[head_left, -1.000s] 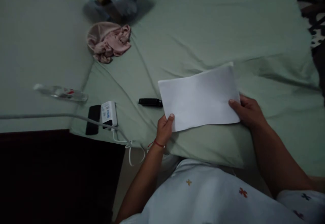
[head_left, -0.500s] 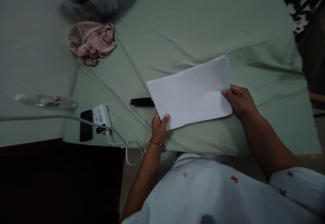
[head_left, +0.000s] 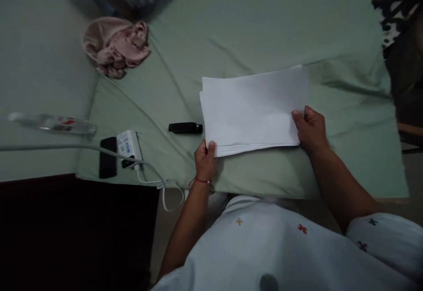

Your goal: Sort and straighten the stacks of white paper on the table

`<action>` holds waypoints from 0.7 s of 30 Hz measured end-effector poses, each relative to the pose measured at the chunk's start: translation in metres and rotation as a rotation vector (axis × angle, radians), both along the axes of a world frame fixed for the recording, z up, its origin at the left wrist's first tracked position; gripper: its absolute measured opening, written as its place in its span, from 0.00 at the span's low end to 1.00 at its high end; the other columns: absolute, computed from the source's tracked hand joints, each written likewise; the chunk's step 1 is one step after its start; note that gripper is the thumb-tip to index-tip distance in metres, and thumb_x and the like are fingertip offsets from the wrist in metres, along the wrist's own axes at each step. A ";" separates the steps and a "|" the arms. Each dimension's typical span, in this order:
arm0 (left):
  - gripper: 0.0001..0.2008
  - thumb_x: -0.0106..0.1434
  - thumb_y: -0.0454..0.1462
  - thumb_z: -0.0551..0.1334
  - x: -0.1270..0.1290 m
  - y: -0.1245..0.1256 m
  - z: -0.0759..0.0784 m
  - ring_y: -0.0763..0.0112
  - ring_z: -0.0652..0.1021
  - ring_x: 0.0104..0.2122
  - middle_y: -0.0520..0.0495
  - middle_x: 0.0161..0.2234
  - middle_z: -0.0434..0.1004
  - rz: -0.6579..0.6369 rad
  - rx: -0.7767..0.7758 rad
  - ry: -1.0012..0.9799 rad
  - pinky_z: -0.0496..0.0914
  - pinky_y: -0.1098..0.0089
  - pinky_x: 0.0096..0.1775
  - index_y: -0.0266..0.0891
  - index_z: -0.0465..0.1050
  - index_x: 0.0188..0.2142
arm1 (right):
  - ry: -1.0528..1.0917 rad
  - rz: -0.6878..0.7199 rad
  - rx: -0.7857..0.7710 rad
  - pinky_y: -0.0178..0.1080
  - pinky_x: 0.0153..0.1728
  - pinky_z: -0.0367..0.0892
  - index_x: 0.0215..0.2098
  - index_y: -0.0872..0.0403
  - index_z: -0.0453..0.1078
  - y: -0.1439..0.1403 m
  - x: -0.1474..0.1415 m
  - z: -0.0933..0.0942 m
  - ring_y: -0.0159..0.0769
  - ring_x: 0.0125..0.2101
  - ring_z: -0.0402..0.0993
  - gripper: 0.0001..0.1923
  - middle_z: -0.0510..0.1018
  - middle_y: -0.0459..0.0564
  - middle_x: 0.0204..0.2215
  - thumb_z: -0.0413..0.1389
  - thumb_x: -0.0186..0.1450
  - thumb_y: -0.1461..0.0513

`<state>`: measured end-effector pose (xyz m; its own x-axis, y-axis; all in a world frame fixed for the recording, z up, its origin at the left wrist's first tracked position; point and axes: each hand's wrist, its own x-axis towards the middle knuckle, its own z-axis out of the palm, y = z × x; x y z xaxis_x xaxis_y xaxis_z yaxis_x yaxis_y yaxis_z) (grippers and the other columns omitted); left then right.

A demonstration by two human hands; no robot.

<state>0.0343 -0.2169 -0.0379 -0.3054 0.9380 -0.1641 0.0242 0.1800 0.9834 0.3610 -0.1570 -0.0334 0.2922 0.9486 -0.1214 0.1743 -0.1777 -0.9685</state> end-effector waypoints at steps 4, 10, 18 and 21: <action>0.24 0.55 0.55 0.73 0.000 0.000 0.003 0.78 0.67 0.22 0.55 0.26 0.70 -0.051 -0.007 -0.033 0.64 0.77 0.24 0.39 0.72 0.34 | 0.035 -0.004 0.041 0.41 0.29 0.67 0.33 0.47 0.72 0.001 -0.001 -0.001 0.39 0.29 0.71 0.15 0.76 0.46 0.29 0.61 0.63 0.46; 0.25 0.62 0.59 0.65 0.002 0.001 0.003 0.77 0.66 0.19 0.55 0.21 0.68 0.006 -0.024 0.026 0.60 0.75 0.19 0.39 0.72 0.30 | 0.072 -0.042 0.006 0.42 0.31 0.69 0.39 0.47 0.73 0.004 -0.003 -0.001 0.41 0.31 0.74 0.18 0.79 0.48 0.33 0.61 0.61 0.44; 0.25 0.61 0.59 0.67 0.003 -0.001 0.008 0.79 0.67 0.18 0.56 0.20 0.68 -0.004 -0.021 -0.024 0.60 0.77 0.19 0.40 0.69 0.29 | 0.077 -0.061 -0.035 0.47 0.31 0.74 0.43 0.45 0.76 0.004 -0.004 0.002 0.50 0.38 0.80 0.25 0.83 0.52 0.37 0.61 0.58 0.38; 0.25 0.61 0.59 0.67 0.003 0.000 0.010 0.79 0.68 0.18 0.56 0.19 0.68 -0.010 -0.021 -0.054 0.59 0.77 0.18 0.40 0.69 0.28 | 0.127 -0.058 -0.020 0.47 0.31 0.74 0.42 0.45 0.76 0.004 -0.005 0.006 0.51 0.39 0.81 0.24 0.83 0.52 0.38 0.63 0.58 0.39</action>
<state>0.0378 -0.2171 -0.0284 -0.2864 0.9369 -0.2004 -0.0274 0.2011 0.9792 0.3557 -0.1531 -0.0275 0.3273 0.9277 -0.1796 0.0400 -0.2035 -0.9783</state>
